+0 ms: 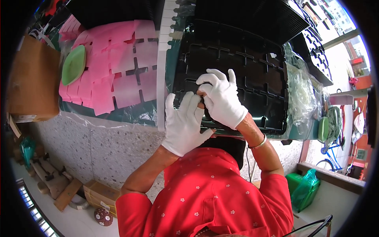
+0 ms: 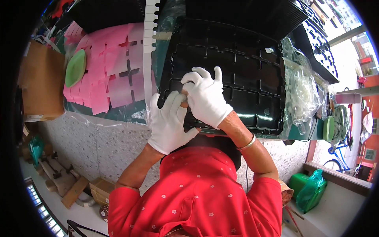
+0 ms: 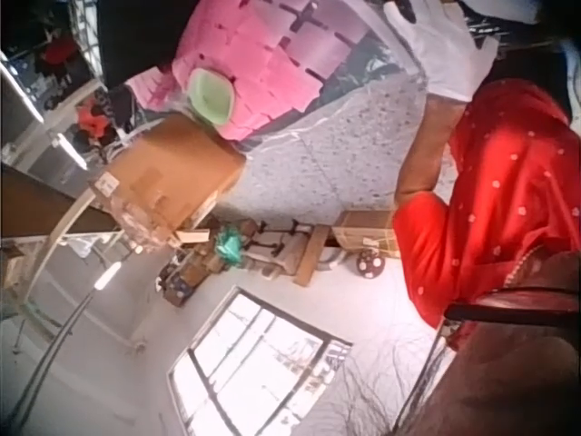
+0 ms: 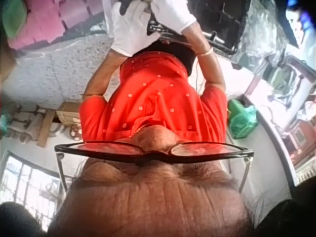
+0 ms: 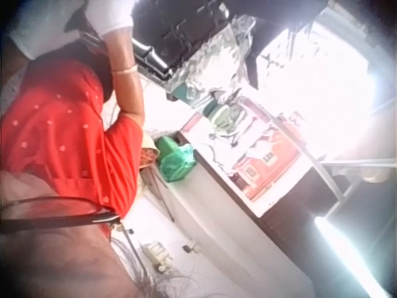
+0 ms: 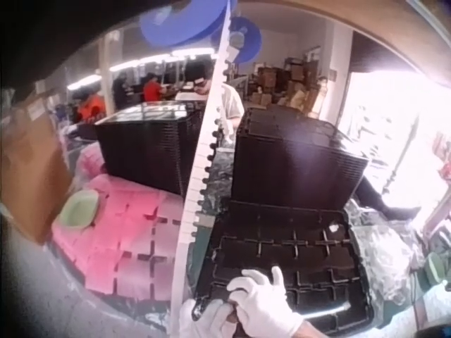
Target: The person assembles plastic trays by hand, placing foam dividers inside each tray and applying adhesive labels to them.
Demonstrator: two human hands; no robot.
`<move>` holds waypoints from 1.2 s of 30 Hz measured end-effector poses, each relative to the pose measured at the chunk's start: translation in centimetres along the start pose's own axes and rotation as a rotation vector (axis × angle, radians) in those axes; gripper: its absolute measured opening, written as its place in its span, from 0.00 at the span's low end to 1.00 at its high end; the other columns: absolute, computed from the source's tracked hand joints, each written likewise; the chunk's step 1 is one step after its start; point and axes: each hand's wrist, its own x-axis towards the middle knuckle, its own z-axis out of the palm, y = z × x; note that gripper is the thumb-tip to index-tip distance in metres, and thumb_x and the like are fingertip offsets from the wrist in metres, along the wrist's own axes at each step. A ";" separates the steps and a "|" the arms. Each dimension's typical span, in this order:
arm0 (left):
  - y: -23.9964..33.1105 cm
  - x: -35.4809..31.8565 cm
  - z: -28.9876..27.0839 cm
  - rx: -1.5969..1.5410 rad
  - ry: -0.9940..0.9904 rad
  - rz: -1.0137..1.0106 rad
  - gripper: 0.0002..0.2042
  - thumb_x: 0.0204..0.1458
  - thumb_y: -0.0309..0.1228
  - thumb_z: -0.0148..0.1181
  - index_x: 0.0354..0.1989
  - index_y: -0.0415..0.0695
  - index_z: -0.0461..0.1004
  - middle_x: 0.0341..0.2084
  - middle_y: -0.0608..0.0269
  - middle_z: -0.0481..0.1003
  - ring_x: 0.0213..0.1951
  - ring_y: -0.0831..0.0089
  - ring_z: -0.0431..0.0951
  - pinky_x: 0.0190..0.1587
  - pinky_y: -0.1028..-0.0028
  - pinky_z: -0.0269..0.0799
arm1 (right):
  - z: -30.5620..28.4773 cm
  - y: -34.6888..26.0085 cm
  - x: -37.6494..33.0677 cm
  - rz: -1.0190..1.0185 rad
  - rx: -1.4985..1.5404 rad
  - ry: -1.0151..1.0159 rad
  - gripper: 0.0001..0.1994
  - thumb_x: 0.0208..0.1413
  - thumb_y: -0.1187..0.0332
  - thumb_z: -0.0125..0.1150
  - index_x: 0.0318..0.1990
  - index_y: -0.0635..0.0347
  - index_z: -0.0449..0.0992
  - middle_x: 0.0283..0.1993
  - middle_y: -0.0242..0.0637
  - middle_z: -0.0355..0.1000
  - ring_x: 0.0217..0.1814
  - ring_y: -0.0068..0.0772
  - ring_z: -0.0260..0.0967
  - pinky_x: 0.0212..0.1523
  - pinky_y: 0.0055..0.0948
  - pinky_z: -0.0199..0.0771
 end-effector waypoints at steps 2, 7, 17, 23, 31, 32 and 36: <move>0.3 -0.1 0.7 0.047 0.081 0.061 0.30 0.36 0.44 0.73 0.45 0.39 0.72 0.51 0.55 0.68 0.59 0.59 0.66 0.62 0.48 0.50 | -0.6 -0.2 0.1 -0.005 -0.009 -0.020 0.07 0.48 0.76 0.59 0.34 0.55 0.79 0.53 0.31 0.69 0.67 0.47 0.59 0.67 0.69 0.47; 0.6 -0.6 0.7 0.053 0.089 0.038 0.29 0.37 0.44 0.72 0.45 0.39 0.73 0.52 0.58 0.68 0.60 0.61 0.66 0.62 0.47 0.49 | -1.0 -0.1 0.0 0.017 0.000 -0.064 0.08 0.48 0.75 0.58 0.34 0.54 0.80 0.55 0.31 0.70 0.67 0.46 0.60 0.67 0.69 0.45; -2.3 -2.7 1.4 0.038 0.235 0.113 0.29 0.35 0.37 0.75 0.47 0.41 0.70 0.51 0.58 0.70 0.60 0.55 0.67 0.63 0.47 0.55 | 0.1 -1.3 0.2 0.097 -0.004 0.020 0.04 0.47 0.72 0.62 0.32 0.56 0.80 0.53 0.30 0.70 0.66 0.44 0.60 0.67 0.70 0.45; -3.1 -2.8 2.2 0.002 0.284 0.120 0.28 0.34 0.36 0.75 0.45 0.41 0.71 0.52 0.57 0.68 0.60 0.54 0.66 0.63 0.48 0.57 | 0.5 -1.8 0.0 -0.089 0.021 0.102 0.07 0.42 0.77 0.64 0.30 0.57 0.75 0.49 0.31 0.68 0.64 0.46 0.61 0.67 0.70 0.46; -3.0 -2.4 1.6 -0.080 0.255 0.152 0.26 0.34 0.37 0.75 0.42 0.40 0.72 0.48 0.57 0.69 0.59 0.54 0.68 0.62 0.48 0.59 | -6.9 4.0 -4.5 0.263 0.223 0.441 0.09 0.46 0.87 0.60 0.32 0.63 0.70 0.49 0.43 0.71 0.60 0.46 0.65 0.55 0.39 0.75; -2.8 -2.1 1.2 -0.086 0.246 0.150 0.25 0.36 0.38 0.74 0.42 0.40 0.72 0.48 0.57 0.70 0.58 0.54 0.69 0.61 0.48 0.59 | -8.6 6.2 -6.0 0.362 0.127 0.521 0.09 0.47 0.88 0.60 0.33 0.65 0.71 0.51 0.44 0.71 0.57 0.45 0.66 0.53 0.37 0.78; -2.8 -2.4 0.7 -0.001 0.220 0.168 0.22 0.47 0.43 0.68 0.43 0.40 0.73 0.51 0.60 0.70 0.58 0.55 0.70 0.62 0.44 0.57 | -11.3 19.0 -13.7 0.743 -0.144 0.648 0.05 0.55 0.70 0.59 0.37 0.57 0.79 0.35 0.42 0.78 0.40 0.43 0.74 0.42 0.33 0.72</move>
